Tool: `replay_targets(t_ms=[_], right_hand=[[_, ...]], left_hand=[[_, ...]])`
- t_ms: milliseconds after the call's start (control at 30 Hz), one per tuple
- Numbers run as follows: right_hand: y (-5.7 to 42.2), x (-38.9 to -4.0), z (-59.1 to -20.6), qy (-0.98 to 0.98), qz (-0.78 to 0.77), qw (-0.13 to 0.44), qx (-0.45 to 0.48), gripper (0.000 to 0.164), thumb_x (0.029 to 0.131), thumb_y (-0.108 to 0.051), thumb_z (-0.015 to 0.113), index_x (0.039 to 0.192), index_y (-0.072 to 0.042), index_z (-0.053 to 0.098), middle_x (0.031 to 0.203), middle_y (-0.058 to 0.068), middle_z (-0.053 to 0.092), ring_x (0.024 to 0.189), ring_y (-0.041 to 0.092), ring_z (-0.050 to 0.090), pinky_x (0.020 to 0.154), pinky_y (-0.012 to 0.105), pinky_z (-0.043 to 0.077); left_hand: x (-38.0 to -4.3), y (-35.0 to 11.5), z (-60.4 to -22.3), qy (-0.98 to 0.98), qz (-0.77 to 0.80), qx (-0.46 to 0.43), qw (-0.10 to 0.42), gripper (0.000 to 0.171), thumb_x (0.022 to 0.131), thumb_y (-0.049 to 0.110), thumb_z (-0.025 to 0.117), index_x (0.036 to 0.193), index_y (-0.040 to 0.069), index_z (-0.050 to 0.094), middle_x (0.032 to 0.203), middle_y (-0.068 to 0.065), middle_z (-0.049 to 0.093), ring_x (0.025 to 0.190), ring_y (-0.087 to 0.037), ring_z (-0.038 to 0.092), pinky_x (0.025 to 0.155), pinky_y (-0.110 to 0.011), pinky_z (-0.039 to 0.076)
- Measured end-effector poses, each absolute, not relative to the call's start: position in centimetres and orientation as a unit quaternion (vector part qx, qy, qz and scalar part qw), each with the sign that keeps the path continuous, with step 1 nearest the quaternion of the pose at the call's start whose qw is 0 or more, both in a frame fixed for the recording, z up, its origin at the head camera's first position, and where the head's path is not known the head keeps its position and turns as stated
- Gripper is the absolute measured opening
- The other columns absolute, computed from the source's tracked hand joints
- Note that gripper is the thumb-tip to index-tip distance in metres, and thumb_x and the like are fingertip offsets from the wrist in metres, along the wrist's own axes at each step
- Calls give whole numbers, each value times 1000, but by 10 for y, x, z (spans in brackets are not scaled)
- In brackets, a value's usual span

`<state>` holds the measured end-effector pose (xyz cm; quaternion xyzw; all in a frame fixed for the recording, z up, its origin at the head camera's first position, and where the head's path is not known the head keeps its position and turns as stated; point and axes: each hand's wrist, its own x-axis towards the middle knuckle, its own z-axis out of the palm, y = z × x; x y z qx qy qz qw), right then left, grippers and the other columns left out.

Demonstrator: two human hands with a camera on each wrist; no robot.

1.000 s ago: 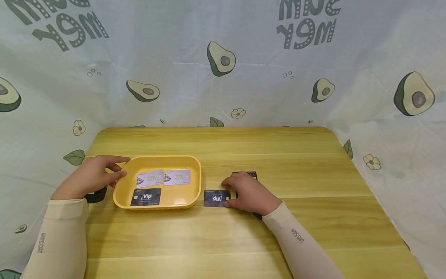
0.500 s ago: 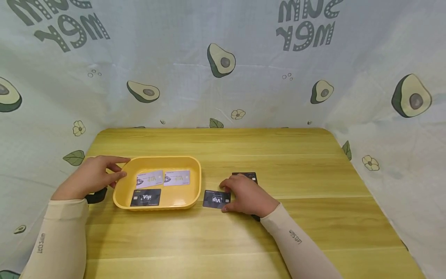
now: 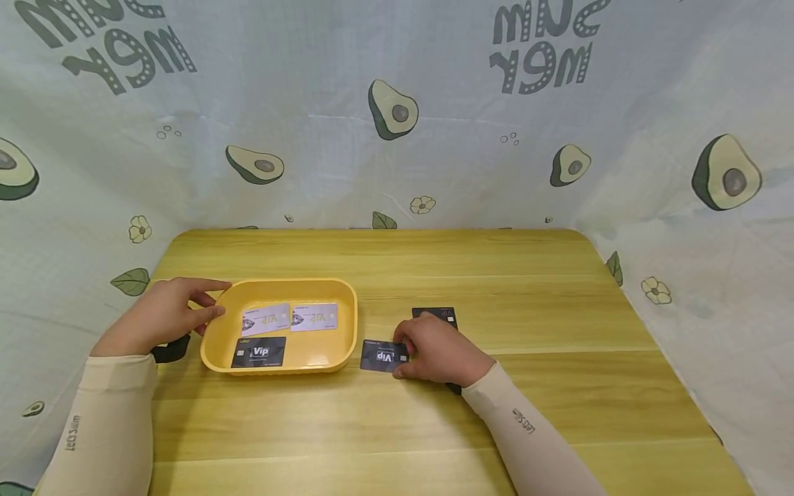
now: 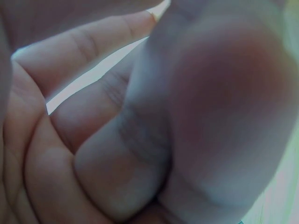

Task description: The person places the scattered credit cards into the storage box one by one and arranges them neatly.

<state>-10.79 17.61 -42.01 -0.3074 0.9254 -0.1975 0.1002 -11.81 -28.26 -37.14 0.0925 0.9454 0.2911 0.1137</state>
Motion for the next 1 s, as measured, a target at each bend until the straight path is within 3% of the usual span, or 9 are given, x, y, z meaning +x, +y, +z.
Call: replay_targets(t_ms=[200, 433, 700, 1000], right_hand=[[176, -107, -421, 923, -182, 93, -325, 41, 77, -35, 93, 106, -17, 70, 79, -8, 56, 81, 12, 48, 70, 29, 44], [176, -107, -420, 914, -177, 50, -361, 44, 76, -32, 92, 107, -17, 65, 100, -7, 55, 97, 15, 48, 88, 35, 46], [175, -107, -420, 915, -177, 56, -359, 45, 75, -31, 92, 109, -19, 65, 96, -14, 62, 87, 12, 48, 79, 30, 46], [176, -105, -422, 918, -170, 39, -355, 45, 70, -33, 88, 108, -23, 68, 94, -16, 63, 87, 11, 48, 77, 29, 44]], left_hand=[[-117, -283, -371, 945, 291, 94, 113, 51, 99, 13, 74, 147, 2, 60, 101, -9, 76, 65, -16, 74, 69, -36, 53], [-116, -284, -371, 948, 288, 96, 100, 50, 98, 11, 74, 146, 1, 62, 99, -8, 76, 64, -16, 73, 66, -35, 52], [-116, -283, -372, 948, 285, 100, 100, 50, 98, 12, 74, 145, 2, 62, 98, -7, 75, 63, -15, 72, 66, -35, 52], [-118, -284, -374, 944, 295, 100, 109, 50, 99, 11, 73, 146, 1, 61, 98, -8, 75, 63, -16, 73, 67, -35, 54]])
